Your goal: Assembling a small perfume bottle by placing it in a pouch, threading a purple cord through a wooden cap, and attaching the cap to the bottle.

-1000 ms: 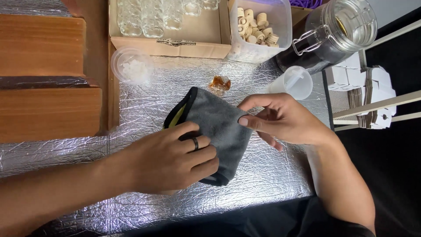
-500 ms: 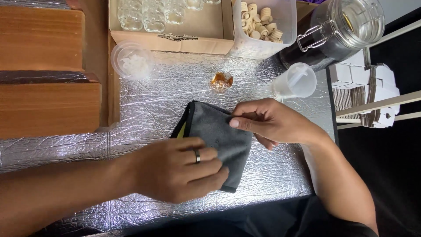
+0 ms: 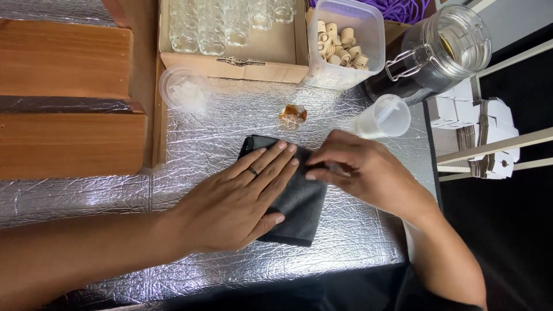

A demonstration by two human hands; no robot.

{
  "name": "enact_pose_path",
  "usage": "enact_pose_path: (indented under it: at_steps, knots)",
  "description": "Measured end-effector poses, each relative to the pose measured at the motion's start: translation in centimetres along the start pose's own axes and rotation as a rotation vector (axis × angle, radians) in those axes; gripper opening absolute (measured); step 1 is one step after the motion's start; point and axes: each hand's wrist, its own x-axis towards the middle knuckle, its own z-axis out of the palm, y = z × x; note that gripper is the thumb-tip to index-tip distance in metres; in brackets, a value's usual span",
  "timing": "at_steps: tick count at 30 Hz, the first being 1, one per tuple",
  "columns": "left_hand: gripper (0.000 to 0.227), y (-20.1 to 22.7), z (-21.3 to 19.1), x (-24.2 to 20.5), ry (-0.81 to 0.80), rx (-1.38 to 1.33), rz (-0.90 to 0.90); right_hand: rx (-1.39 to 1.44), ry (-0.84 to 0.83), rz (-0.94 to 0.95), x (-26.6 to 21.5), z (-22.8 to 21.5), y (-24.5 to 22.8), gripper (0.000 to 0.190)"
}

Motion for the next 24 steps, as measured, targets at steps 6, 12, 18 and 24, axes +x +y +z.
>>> enact_pose_path:
  at_steps: [6,12,18,24]
  knots:
    - [0.086,0.0,0.2,-0.4,-0.020,0.141,-0.050,-0.297,-0.050,0.069,-1.0,0.8,-0.1,0.046]
    - [0.094,-0.2,0.7,-0.7,-0.040,0.214,-0.050,-0.382,-0.074,-0.036,-1.2,1.6,0.4,0.071]
    - [0.091,0.9,0.1,-1.5,-0.040,0.234,-0.088,-0.383,-0.066,-0.137,-1.3,1.9,-0.2,0.067]
    - [0.089,2.9,-3.1,-4.6,-0.032,0.215,-0.239,-0.322,0.006,-0.333,-0.6,4.4,-0.8,0.065]
